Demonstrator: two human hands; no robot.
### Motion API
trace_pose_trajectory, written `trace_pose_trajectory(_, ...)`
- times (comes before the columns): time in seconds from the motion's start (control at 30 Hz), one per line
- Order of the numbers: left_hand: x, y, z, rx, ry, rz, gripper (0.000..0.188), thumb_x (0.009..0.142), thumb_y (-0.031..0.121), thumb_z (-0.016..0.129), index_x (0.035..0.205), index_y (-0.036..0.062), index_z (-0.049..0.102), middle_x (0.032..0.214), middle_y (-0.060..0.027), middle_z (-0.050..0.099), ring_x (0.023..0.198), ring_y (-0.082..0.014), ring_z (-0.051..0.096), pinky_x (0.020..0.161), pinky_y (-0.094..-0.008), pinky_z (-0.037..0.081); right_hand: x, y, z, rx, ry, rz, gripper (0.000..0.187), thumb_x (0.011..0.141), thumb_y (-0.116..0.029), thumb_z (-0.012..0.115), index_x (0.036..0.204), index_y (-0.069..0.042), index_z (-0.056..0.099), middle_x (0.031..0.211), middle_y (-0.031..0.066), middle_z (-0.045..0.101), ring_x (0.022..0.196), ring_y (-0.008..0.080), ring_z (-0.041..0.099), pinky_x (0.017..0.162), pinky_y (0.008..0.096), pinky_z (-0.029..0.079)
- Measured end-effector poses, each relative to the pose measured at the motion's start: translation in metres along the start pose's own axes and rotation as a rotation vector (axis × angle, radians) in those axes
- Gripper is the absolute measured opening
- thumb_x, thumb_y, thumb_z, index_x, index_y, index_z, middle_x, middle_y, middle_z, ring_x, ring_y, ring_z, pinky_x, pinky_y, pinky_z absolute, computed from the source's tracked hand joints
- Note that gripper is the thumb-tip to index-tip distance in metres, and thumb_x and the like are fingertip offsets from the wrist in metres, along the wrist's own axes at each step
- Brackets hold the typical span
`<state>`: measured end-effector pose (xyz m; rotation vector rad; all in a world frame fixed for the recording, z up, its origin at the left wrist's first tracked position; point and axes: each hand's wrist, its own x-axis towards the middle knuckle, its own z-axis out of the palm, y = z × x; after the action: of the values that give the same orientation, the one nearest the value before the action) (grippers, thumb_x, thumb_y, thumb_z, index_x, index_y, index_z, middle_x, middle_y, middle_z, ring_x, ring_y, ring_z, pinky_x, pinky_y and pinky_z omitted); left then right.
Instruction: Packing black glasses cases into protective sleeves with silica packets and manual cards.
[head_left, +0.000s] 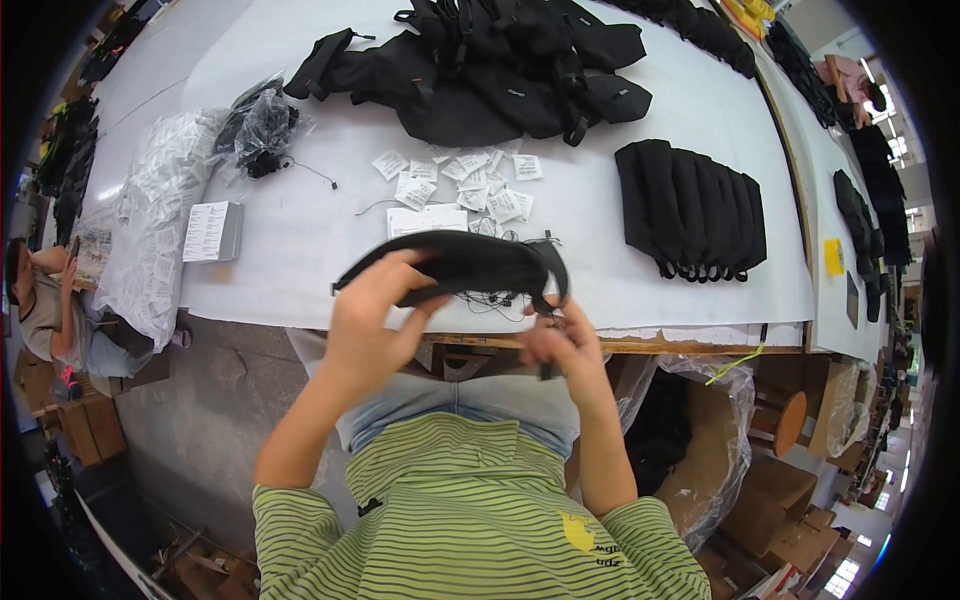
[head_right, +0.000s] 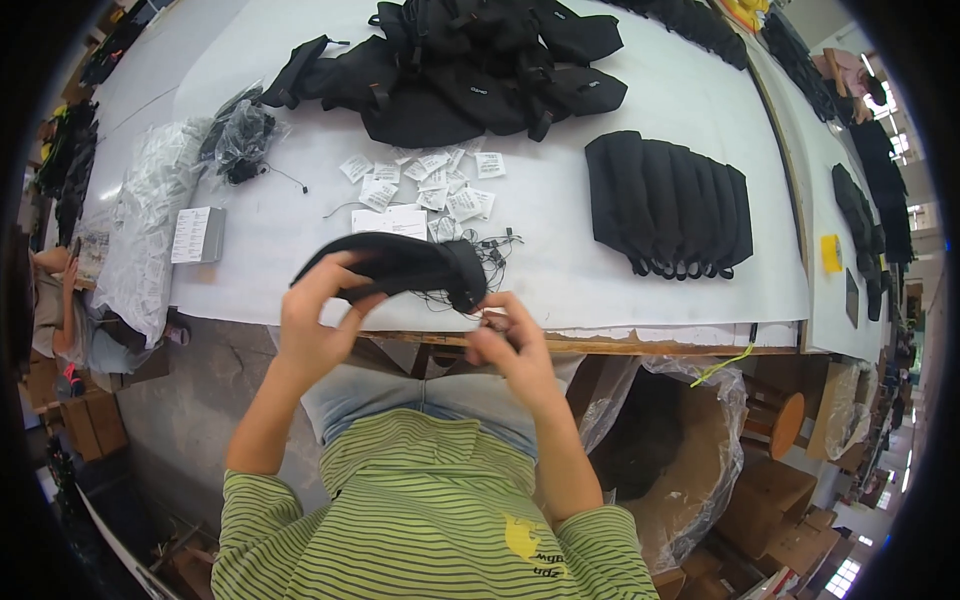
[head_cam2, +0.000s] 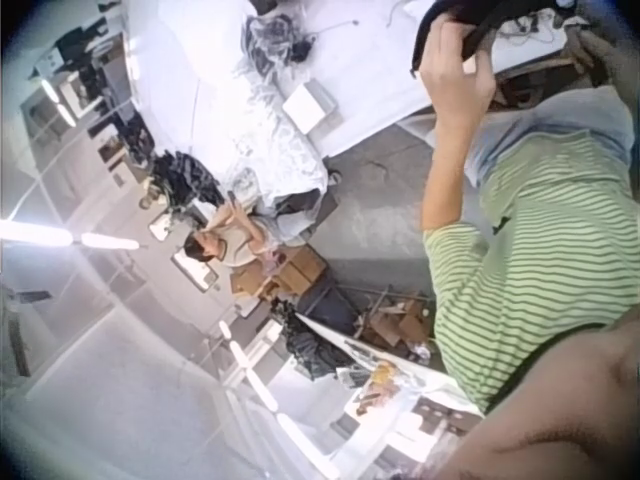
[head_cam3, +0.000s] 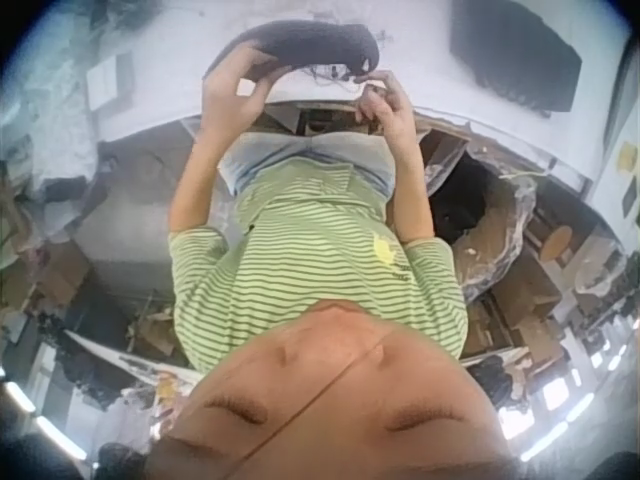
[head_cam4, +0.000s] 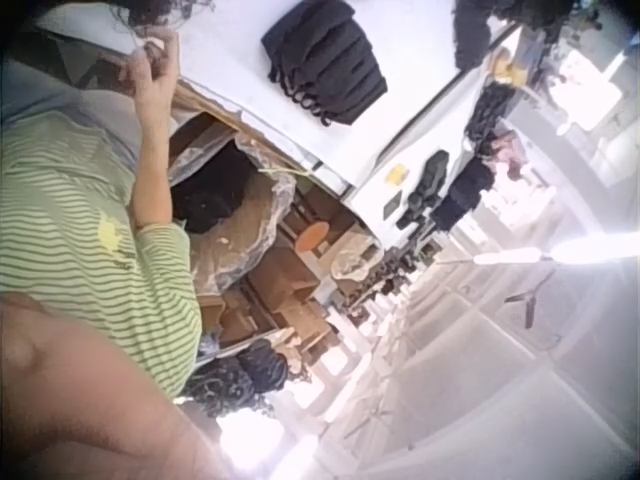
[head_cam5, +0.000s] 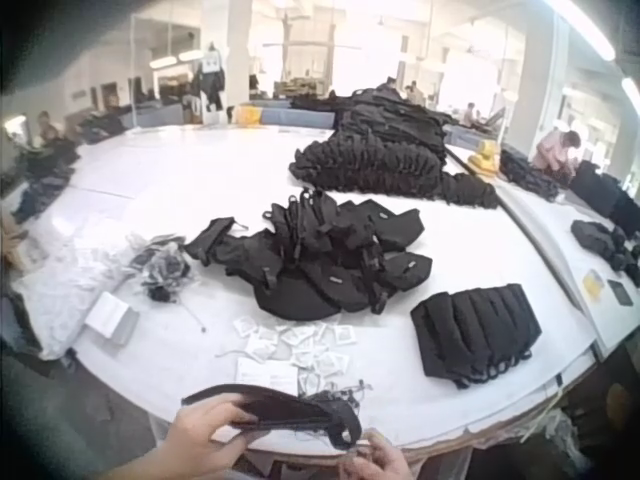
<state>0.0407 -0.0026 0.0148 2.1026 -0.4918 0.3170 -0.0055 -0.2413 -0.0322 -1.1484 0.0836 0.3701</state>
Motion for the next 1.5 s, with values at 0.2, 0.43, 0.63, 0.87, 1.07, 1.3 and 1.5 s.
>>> trace_pose_trajectory(0.2,-0.006,-0.030,-0.041,0.368,-0.065,-0.028,0.019,0.070,0.005,0.073,0.082,0.0002,0.058,0.089,-0.0118,0.062,0.079,-0.0308,0.060,0.067,-0.0358,0.047,-0.005,-0.041,-0.018,-0.474,0.076,-0.161,0.038,0.077,-0.002,0.067,0.111,-0.004,0.050,0.082,0.0015,0.055,0.072,0.0078,0.051,0.061,0.0206,0.039)
trace_pose_trajectory(0.43,-0.018,-0.022,-0.046,0.325,-0.123,-0.134,0.017,0.070,0.006,0.073,0.079,0.0008,0.060,0.089,-0.0106,0.063,0.081,-0.0296,0.059,0.072,-0.0364,0.045,-0.015,-0.044,-0.060,-0.213,0.191,-0.251,0.014,0.083,0.001,0.063,0.097,0.000,0.062,0.089,0.0087,0.064,0.083,0.0139,0.060,0.070,0.0252,0.048)
trace_pose_trajectory(0.63,-0.026,-0.002,-0.017,0.167,-0.239,-0.098,0.019,0.066,0.005,0.075,0.078,0.0009,0.060,0.082,-0.0107,0.063,0.079,-0.0285,0.059,0.071,-0.0355,0.047,0.030,-0.024,-0.011,1.096,0.074,-0.161,0.025,0.097,-0.030,0.049,0.100,-0.007,0.060,0.084,0.0044,0.056,0.077,0.0153,0.049,0.069,0.0283,0.040)
trace_pose_trajectory(0.87,-0.033,0.016,-0.004,0.107,-0.464,-0.085,0.019,0.072,0.016,0.073,0.077,0.0037,0.059,0.075,-0.0071,0.058,0.075,-0.0254,0.055,0.068,-0.0354,0.045,0.050,-0.005,0.005,0.583,0.429,-0.147,0.030,0.096,-0.029,0.053,0.074,-0.008,0.051,0.052,-0.0034,0.033,0.044,0.0063,0.025,0.044,0.0241,0.023)
trace_pose_trajectory(1.07,-0.033,0.018,-0.006,0.099,-0.499,-0.090,0.019,0.072,0.016,0.073,0.077,0.0038,0.059,0.076,-0.0066,0.058,0.076,-0.0247,0.056,0.068,-0.0350,0.046,0.055,-0.010,0.009,0.350,0.749,-0.222,0.026,0.096,-0.025,0.053,0.077,-0.008,0.054,0.059,0.0003,0.052,0.041,0.0060,0.032,0.040,0.0224,0.026)
trace_pose_trajectory(1.3,-0.033,0.018,-0.003,0.040,-0.535,-0.048,0.020,0.072,0.016,0.073,0.079,0.0037,0.059,0.077,-0.0064,0.058,0.078,-0.0247,0.055,0.070,-0.0351,0.046,0.050,0.016,0.001,0.220,0.453,-0.030,0.027,0.096,-0.028,0.051,0.084,-0.004,0.056,0.053,-0.0008,0.048,0.037,0.0044,0.031,0.037,0.0217,0.024)
trace_pose_trajectory(1.5,-0.036,0.014,-0.003,0.053,-0.607,-0.097,0.021,0.071,0.015,0.075,0.080,0.0027,0.060,0.093,-0.0079,0.060,0.087,-0.0264,0.057,0.076,-0.0349,0.046,0.033,-0.005,0.004,-0.195,0.378,-0.104,0.025,0.093,-0.026,0.057,0.079,-0.006,0.060,0.046,-0.0056,0.044,0.036,0.0056,0.032,0.037,0.0232,0.027)
